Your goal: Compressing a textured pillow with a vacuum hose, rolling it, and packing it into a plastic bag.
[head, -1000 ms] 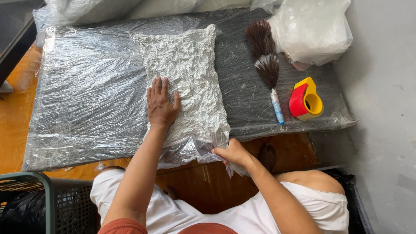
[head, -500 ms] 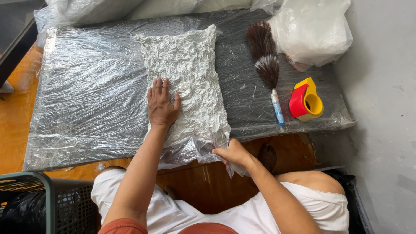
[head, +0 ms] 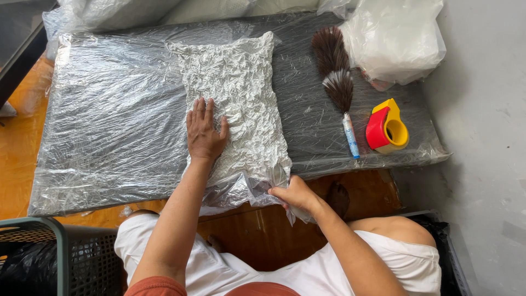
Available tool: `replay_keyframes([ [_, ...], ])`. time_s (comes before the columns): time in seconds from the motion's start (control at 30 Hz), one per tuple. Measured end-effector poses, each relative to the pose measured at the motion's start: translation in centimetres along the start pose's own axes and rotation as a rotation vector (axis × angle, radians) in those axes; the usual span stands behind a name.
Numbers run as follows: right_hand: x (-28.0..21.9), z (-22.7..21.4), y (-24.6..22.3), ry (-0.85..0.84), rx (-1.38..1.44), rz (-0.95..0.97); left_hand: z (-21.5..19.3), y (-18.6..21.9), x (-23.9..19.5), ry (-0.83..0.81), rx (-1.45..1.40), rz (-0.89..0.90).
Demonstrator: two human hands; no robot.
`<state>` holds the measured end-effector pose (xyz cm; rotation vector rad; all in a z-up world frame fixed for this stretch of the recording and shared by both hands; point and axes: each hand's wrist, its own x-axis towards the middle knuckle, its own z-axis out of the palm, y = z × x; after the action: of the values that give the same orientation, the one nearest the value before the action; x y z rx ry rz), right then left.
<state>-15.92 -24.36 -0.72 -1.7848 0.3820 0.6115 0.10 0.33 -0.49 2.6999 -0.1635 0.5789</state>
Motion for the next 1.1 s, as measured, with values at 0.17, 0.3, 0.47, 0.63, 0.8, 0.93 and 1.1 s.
replay_keyframes([
  [0.17,-0.07,-0.10,-0.20,-0.006,-0.014,0.007,-0.10,0.07,-0.04,-0.008,0.003,-0.004],
  [0.3,-0.29,-0.12,-0.39,-0.001,-0.001,0.008,-0.01,0.01,-0.01,-0.005,0.014,-0.004],
  [0.47,-0.38,-0.21,-0.48,0.000,-0.008,0.012,0.11,-0.06,-0.01,0.004,0.006,-0.001],
  [0.63,-0.29,-0.26,-0.34,0.002,-0.011,0.010,-0.02,0.03,-0.01,0.011,0.004,0.003],
  [0.8,-0.48,-0.17,-0.49,-0.004,-0.008,-0.002,-0.15,0.16,-0.03,0.005,0.006,-0.002],
  [0.93,-0.29,-0.14,-0.36,-0.004,-0.005,0.011,-0.19,0.17,-0.03,0.004,0.003,-0.001],
  [1.1,-0.63,-0.08,-0.77,-0.004,-0.001,0.005,0.01,0.01,-0.03,0.031,0.001,0.011],
])
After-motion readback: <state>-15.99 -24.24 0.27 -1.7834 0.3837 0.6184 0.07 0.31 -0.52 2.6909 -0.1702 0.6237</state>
